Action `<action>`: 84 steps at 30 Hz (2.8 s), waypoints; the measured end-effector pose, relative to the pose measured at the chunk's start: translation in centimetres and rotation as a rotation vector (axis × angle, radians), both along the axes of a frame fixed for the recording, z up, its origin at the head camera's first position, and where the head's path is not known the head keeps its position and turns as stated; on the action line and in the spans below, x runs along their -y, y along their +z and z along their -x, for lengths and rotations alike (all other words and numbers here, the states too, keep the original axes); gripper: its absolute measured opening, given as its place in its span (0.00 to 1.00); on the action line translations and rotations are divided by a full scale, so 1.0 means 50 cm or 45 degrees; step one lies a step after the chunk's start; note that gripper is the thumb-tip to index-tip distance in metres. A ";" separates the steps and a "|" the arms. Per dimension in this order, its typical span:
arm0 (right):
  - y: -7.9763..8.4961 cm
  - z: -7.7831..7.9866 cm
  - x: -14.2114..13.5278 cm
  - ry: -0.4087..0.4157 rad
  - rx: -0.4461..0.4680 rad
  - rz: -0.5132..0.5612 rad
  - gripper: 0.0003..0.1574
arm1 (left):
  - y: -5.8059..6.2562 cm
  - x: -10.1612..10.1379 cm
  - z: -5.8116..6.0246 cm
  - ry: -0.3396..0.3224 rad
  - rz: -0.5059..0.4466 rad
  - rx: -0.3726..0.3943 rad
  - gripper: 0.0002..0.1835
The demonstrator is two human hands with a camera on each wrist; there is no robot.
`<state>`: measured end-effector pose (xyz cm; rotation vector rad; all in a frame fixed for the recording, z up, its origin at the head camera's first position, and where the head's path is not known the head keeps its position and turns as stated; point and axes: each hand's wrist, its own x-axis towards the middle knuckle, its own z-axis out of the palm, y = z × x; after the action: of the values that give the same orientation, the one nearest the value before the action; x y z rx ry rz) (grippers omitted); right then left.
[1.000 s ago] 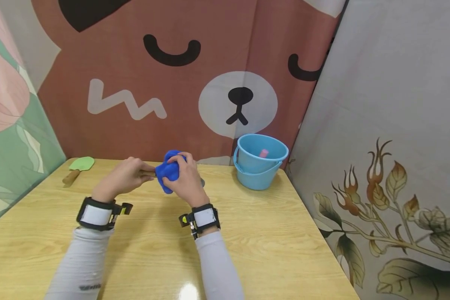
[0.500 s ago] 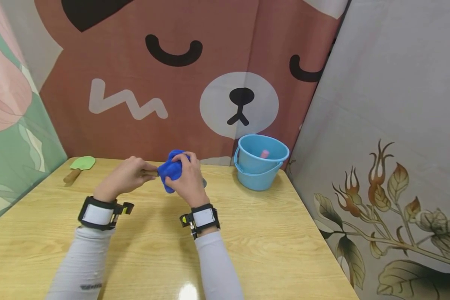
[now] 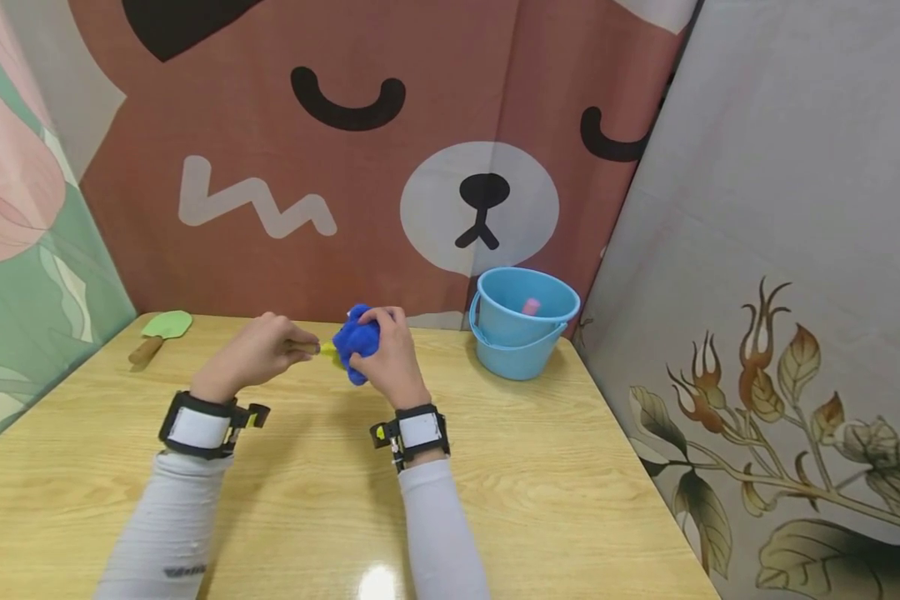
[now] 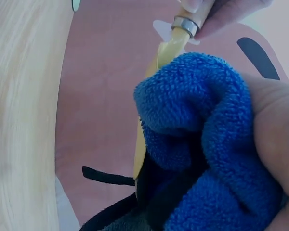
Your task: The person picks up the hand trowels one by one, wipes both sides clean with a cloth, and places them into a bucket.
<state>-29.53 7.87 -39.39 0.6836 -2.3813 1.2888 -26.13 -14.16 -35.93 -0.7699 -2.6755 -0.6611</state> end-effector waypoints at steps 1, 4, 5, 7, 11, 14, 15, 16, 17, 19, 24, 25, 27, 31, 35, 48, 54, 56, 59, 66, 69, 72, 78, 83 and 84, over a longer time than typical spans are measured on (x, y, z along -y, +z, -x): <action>-0.001 0.002 -0.003 -0.003 -0.006 0.003 0.30 | 0.000 0.001 0.000 0.000 0.000 -0.004 0.10; -0.004 0.007 -0.013 -0.013 -0.023 0.008 0.30 | -0.001 0.004 0.000 -0.001 -0.001 -0.014 0.10; -0.005 0.008 -0.017 -0.017 -0.027 0.012 0.30 | -0.001 0.005 0.000 -0.001 -0.003 -0.015 0.10; -0.007 0.011 -0.025 -0.032 -0.028 0.022 0.29 | 0.000 0.007 -0.002 0.007 -0.010 -0.014 0.11; -0.011 0.014 -0.039 -0.061 -0.035 0.044 0.28 | 0.002 0.010 -0.006 0.024 -0.023 0.005 0.12; -0.012 0.015 -0.048 -0.068 -0.049 0.056 0.27 | 0.005 0.011 -0.007 0.031 -0.027 0.023 0.12; -0.013 0.016 -0.051 -0.072 -0.054 0.055 0.27 | 0.005 0.011 -0.008 0.030 -0.028 0.026 0.12; -0.013 0.017 -0.053 -0.078 -0.058 0.051 0.27 | 0.006 0.011 -0.008 0.030 -0.030 0.032 0.12; -0.014 0.018 -0.056 -0.084 -0.059 0.048 0.27 | 0.007 0.011 -0.009 0.032 -0.033 0.039 0.12; -0.014 0.020 -0.061 -0.101 -0.063 0.049 0.27 | 0.008 0.012 -0.009 0.023 -0.037 0.043 0.12; -0.014 0.026 -0.075 -0.148 -0.066 0.081 0.26 | 0.007 0.018 -0.008 0.007 -0.052 0.070 0.12; -0.014 0.027 -0.077 -0.153 -0.065 0.090 0.26 | 0.006 0.020 -0.007 0.005 -0.054 0.076 0.12; -0.014 0.028 -0.080 -0.159 -0.063 0.100 0.26 | 0.003 0.024 -0.005 0.003 -0.060 0.094 0.13; -0.013 0.030 -0.081 -0.166 -0.075 0.094 0.26 | -0.003 0.029 -0.002 -0.010 -0.068 0.137 0.13; -0.006 0.027 -0.077 -0.148 -0.116 0.122 0.26 | -0.006 0.029 0.002 -0.043 -0.072 0.179 0.12; 0.018 0.005 -0.028 0.036 -0.192 0.110 0.26 | -0.010 0.004 0.011 -0.158 -0.054 0.169 0.10; 0.015 0.001 -0.009 0.086 -0.170 0.055 0.27 | -0.007 -0.003 0.009 -0.174 -0.024 0.129 0.08; 0.014 0.000 -0.004 0.101 -0.157 0.038 0.27 | -0.004 -0.004 0.005 -0.166 -0.012 0.130 0.08; 0.014 -0.003 0.003 0.117 -0.138 0.019 0.27 | 0.000 -0.005 0.000 -0.151 -0.001 0.131 0.08; 0.008 -0.006 0.010 0.110 -0.097 -0.067 0.27 | -0.001 -0.003 0.001 -0.156 0.007 0.110 0.08; 0.007 -0.006 0.009 0.108 -0.084 -0.070 0.27 | -0.001 -0.005 0.000 -0.152 0.005 0.105 0.08; 0.008 -0.005 0.006 0.104 -0.071 -0.070 0.27 | -0.002 -0.007 0.002 -0.155 0.009 0.096 0.08; 0.007 -0.005 0.003 0.094 -0.053 -0.101 0.26 | -0.003 -0.011 0.003 -0.148 0.028 0.094 0.07; 0.005 -0.005 0.004 0.091 -0.041 -0.113 0.26 | -0.006 -0.011 0.003 -0.141 0.035 0.094 0.08; 0.004 -0.004 0.004 0.089 -0.040 -0.114 0.26 | -0.006 -0.011 0.003 -0.142 0.035 0.091 0.08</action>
<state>-29.33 7.68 -39.19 0.8141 -2.4218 1.1951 -26.27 -13.60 -36.23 -0.9258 -2.7274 -0.6922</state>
